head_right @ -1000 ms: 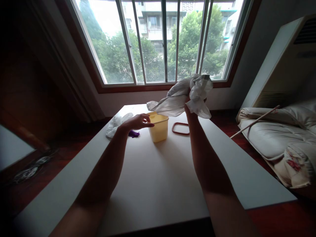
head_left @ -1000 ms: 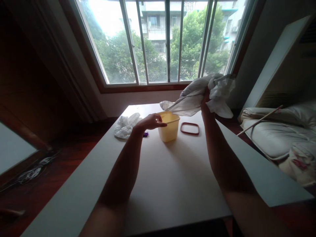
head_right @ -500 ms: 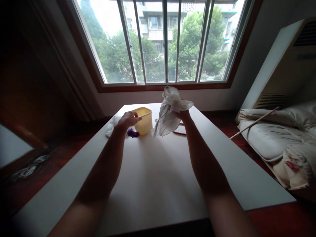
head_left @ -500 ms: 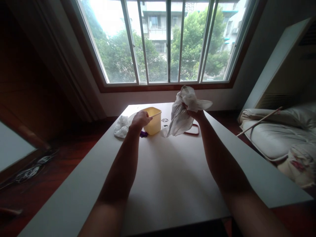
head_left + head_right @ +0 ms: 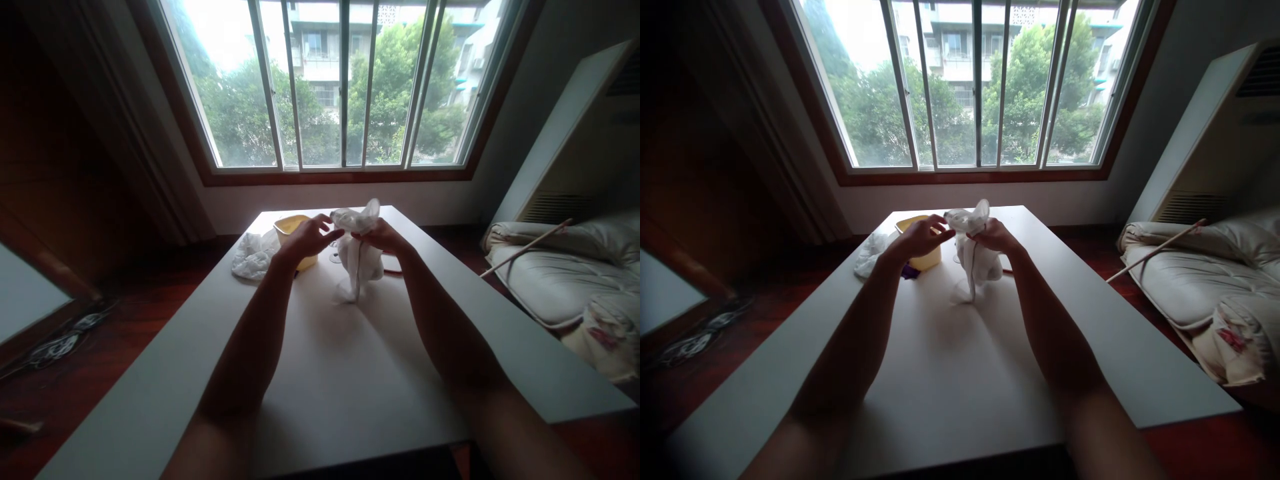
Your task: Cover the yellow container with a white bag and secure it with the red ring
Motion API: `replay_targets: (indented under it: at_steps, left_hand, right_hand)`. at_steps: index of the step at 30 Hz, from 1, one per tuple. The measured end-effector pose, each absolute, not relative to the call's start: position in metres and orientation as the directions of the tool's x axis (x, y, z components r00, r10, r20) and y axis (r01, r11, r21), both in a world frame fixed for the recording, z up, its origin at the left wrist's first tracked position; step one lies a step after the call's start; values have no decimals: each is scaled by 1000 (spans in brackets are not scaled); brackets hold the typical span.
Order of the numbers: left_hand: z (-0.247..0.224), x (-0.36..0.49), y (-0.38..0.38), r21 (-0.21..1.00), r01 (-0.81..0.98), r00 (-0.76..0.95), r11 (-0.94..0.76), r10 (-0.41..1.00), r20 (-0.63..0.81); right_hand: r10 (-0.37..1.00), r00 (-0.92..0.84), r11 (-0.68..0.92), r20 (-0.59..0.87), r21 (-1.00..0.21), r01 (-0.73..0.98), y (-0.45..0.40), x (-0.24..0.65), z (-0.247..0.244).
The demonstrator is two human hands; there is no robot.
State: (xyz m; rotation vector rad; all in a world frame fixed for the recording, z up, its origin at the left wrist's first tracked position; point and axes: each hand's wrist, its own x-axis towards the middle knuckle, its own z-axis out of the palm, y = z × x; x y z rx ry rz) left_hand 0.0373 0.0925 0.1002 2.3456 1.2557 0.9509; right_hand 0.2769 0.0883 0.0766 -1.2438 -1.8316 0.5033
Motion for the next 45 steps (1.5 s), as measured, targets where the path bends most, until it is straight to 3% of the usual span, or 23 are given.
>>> replay_targets:
  at_steps: [3,5,7,10,14,17,20,25,31,37,40,45]
  left_hand:
    - [95,52,86,551,517,550,-656,747,374]
    - [90,57,87,486,535,538,-691,722,435]
    - [89,58,90,458,598,473,-657,751,461]
    - [94,51,94,470,677,355,-566,811,464]
    - [106,29,98,449,783,162,-431,838,522]
    - [111,14,101,489,801,43,-346,848,529]
    - [112,8,104,532,791,-40,-303,841,539]
    - [108,11,109,532,811,-72,-244,860,504]
    - [98,4,123,500,862,-26,-79,979,201]
    - [90,-7,133,438,898,-71,44,996,47]
    - [89,-11,136,539,839,-106,75,994,27]
    - [95,-10,133,733,679,-46,-41,994,99]
  right_hand:
    - [838,-402,521,368,-761,387,83,269,83]
    - [772,-515,569,374,-768,296,80,264,85]
    - [761,-519,588,390,-752,297,79,261,85]
    - [830,-371,545,416,-745,385,81,261,83]
    - [907,4,375,421,-813,446,86,274,87]
    - [816,308,327,489,-830,453,89,286,94]
    - [665,500,392,554,-829,398,91,292,100]
    - [552,552,569,625,-766,298,98,293,100]
    - [448,556,623,700,-690,368,108,300,94]
    - [420,532,667,736,-647,370,107,301,97]
    - [358,559,677,748,-620,396,105,303,100]
    - [280,572,654,771,-589,475,99,306,103]
